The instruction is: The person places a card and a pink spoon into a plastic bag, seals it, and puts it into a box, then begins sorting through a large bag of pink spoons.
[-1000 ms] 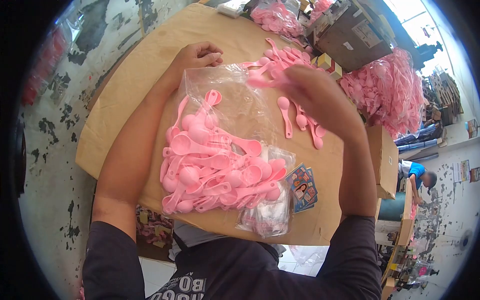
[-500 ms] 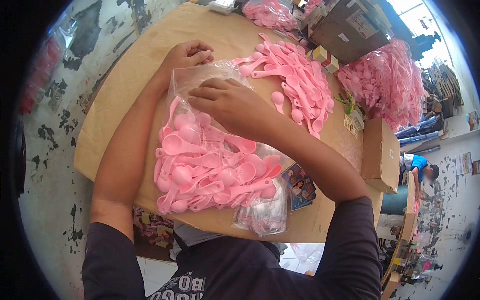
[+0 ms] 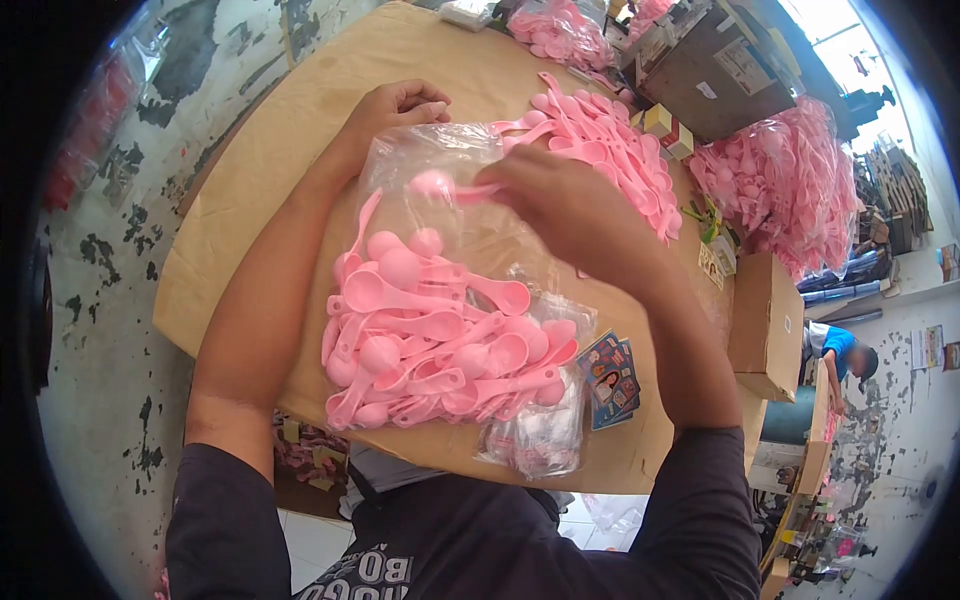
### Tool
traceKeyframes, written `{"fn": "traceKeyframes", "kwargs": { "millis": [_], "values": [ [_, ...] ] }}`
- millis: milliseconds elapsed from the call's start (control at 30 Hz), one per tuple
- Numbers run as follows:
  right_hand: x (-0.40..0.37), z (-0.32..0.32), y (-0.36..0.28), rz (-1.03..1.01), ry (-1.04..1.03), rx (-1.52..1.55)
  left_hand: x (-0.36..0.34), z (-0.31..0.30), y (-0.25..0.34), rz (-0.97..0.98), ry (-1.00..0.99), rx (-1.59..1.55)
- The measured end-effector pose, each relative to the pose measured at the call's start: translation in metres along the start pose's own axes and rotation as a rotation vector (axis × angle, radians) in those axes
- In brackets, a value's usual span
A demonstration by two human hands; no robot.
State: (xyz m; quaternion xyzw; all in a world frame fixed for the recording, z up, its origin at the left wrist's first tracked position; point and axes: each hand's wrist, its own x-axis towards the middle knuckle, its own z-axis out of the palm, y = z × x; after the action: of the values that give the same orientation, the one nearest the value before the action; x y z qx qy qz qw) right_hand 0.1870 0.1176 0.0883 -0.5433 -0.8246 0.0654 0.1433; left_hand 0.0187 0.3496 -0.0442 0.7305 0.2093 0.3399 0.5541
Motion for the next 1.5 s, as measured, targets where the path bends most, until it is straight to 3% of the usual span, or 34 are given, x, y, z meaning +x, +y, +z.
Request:
{"fn": "traceKeyframes", "kwargs": {
  "millis": [67,133,200,333,400,433,500,600,833,900,1033,1300,1500],
  "values": [
    [-0.013,-0.023,0.011,0.148,0.109,0.138,-0.002,0.002,0.005,-0.004,0.018,0.003],
    [-0.026,-0.041,0.035,0.212,0.130,0.052,-0.002,0.004,0.007,-0.006,0.035,0.007],
    [-0.032,-0.045,0.048,0.149,0.393,-0.167,-0.001,0.006,0.006,-0.033,0.052,0.048],
    [-0.040,-0.034,0.038,0.225,0.513,-0.444,-0.001,0.004,0.005,-0.036,0.053,0.040],
    [-0.038,-0.025,0.011,0.177,0.425,-0.084,-0.003,0.004,0.008,-0.020,0.034,0.051],
    [-0.037,-0.022,-0.004,0.183,0.426,-0.080,-0.003,0.004,0.008,-0.024,0.029,0.053],
    [-0.033,-0.016,-0.029,0.141,0.034,0.145,0.000,0.004,0.004,-0.032,0.030,0.021],
    [-0.027,0.009,-0.034,-0.022,-0.151,0.094,0.000,0.005,0.004,-0.042,0.036,0.023],
    [0.011,0.045,-0.022,-0.163,-0.055,0.068,-0.001,0.004,0.005,-0.008,0.039,0.010],
    [0.026,0.048,-0.017,-0.315,-0.079,0.019,0.001,0.003,0.004,-0.008,0.015,0.074],
    [0.050,0.065,-0.007,-0.270,-0.156,0.015,0.001,0.004,0.004,-0.002,0.022,0.060],
    [0.060,0.075,-0.013,-0.465,-0.130,0.188,0.006,0.003,-0.001,-0.009,0.024,0.097],
    [0.045,0.063,-0.008,-0.278,-0.295,0.209,0.009,0.005,-0.011,0.019,0.046,0.061]
  ]
}}
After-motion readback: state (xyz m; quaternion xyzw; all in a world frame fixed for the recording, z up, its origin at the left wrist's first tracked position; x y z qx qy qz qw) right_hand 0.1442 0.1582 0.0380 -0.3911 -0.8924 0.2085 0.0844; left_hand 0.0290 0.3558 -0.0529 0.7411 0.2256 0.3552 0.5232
